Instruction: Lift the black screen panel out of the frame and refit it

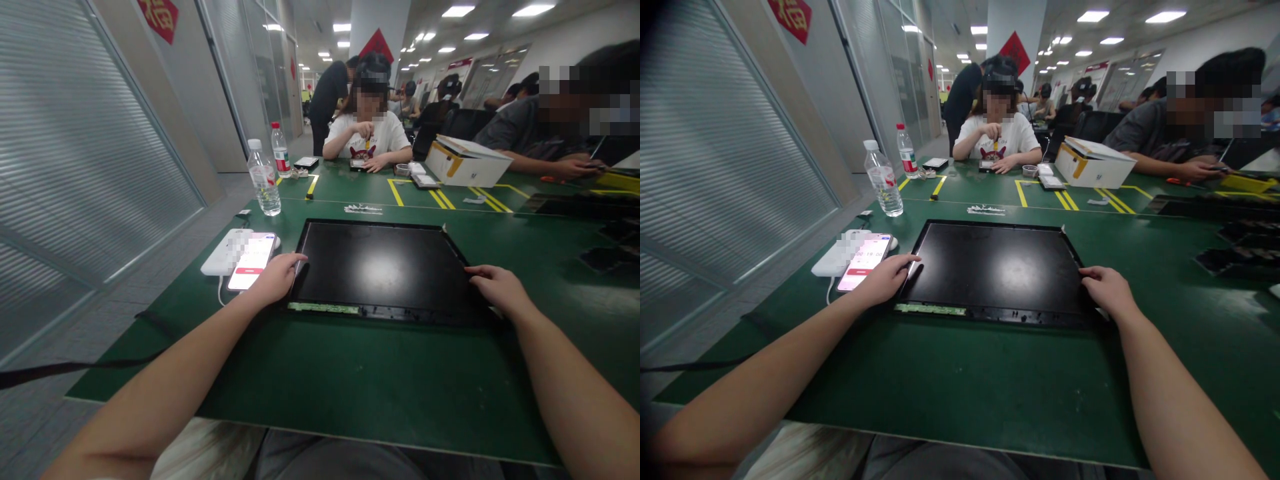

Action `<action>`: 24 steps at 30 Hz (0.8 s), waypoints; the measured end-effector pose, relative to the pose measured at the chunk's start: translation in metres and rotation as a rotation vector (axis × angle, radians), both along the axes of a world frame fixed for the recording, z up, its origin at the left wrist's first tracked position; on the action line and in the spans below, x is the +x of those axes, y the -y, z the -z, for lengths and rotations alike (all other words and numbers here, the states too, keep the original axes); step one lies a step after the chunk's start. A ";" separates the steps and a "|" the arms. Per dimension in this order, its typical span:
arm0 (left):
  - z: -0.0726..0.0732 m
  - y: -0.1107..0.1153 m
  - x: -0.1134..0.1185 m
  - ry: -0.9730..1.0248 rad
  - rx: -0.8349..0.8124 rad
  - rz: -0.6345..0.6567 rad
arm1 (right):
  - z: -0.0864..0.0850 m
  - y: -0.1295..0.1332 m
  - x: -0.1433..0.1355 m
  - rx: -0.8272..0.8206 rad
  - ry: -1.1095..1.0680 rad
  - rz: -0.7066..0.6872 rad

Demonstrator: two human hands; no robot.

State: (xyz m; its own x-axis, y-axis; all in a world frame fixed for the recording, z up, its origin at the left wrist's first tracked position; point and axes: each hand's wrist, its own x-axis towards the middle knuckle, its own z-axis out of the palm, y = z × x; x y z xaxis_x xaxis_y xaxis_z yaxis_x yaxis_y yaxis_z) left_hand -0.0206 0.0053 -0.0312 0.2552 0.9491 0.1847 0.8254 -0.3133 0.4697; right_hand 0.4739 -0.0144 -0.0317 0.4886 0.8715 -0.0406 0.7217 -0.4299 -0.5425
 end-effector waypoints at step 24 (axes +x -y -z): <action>-0.019 0.005 0.018 1.193 -0.582 -0.375 | -0.005 0.001 -0.004 -0.037 0.074 -0.022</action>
State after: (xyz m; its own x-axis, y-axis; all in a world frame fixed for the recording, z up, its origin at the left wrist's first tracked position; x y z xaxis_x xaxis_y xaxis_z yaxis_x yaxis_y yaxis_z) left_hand -0.0031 0.0003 -0.0120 -0.0614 0.9403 -0.3347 -0.1751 0.3200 0.9311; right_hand 0.4696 -0.0154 -0.0270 0.4721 0.8807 -0.0381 0.7686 -0.4324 -0.4714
